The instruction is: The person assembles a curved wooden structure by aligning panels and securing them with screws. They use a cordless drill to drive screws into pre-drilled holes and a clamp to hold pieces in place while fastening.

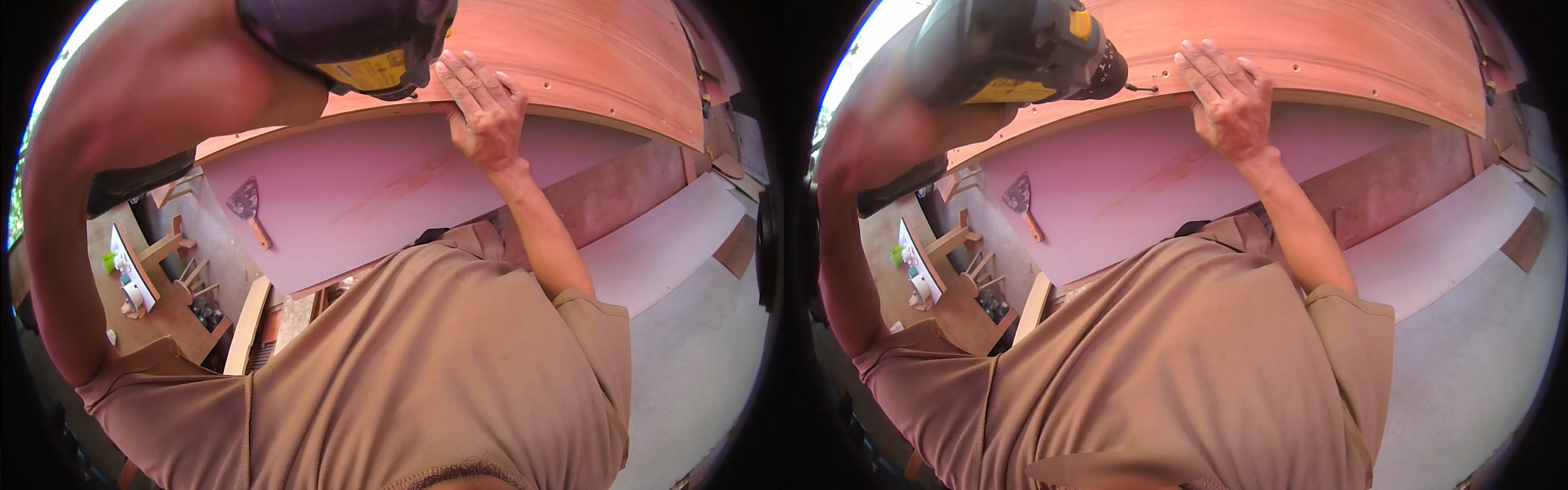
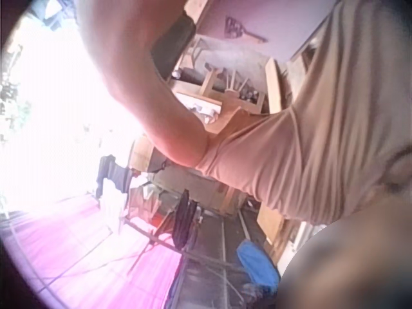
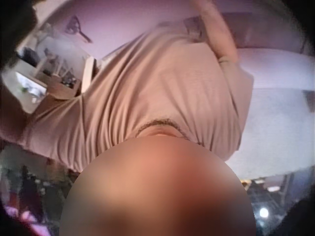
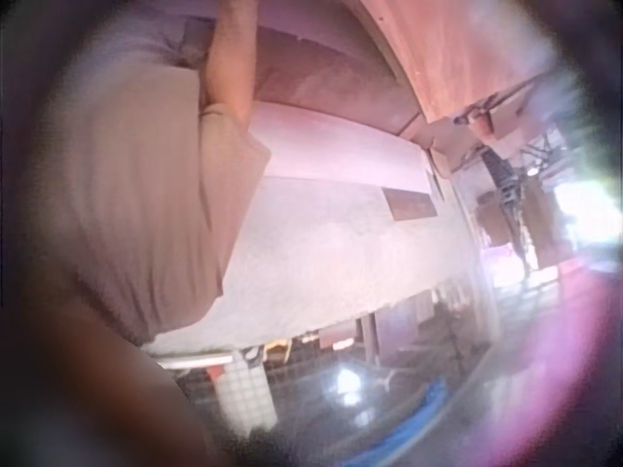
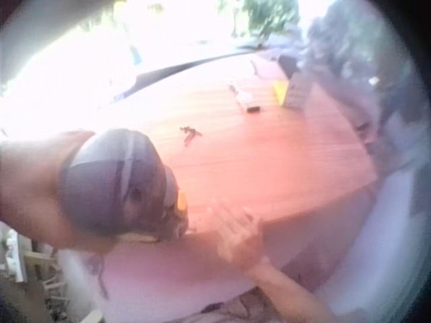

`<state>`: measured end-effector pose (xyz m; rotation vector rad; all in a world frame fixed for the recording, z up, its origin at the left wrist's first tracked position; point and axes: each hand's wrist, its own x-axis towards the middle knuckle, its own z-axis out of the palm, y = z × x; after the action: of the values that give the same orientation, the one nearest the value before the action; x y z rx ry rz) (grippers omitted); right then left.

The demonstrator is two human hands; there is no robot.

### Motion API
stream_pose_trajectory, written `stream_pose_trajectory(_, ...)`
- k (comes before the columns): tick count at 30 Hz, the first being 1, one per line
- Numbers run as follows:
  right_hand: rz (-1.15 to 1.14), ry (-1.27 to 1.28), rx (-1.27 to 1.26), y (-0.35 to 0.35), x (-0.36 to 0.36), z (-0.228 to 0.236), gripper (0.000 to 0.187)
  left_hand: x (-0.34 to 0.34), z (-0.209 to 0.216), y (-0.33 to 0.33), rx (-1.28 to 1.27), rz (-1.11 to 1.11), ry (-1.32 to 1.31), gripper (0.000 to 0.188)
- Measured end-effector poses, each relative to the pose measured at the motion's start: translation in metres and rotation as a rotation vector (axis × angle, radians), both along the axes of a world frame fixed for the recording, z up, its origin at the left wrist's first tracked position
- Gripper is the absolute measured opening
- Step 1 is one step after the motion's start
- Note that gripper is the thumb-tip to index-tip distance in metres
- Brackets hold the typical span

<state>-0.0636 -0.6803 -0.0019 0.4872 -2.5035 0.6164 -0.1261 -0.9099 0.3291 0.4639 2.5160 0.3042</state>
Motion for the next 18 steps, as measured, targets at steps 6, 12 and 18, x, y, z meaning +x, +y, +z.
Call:
stream_pose_trajectory(6, -0.009, 0.020, 0.035, 0.001, -0.001, -0.001, 0.056, 0.006, -0.005, -0.005, 0.007, 0.008, 0.031, 0.046)
stream_pose_trajectory(12, -0.029, 0.032, 0.057, 0.001, -0.001, -0.001, 0.052, 0.019, -0.014, -0.009, 0.040, 0.065, 0.132, 0.047)
stream_pose_trajectory(18, -0.010, 0.037, 0.027, 0.001, -0.001, -0.002, 0.052, 0.019, -0.016, -0.009, 0.053, 0.030, 0.127, 0.049)
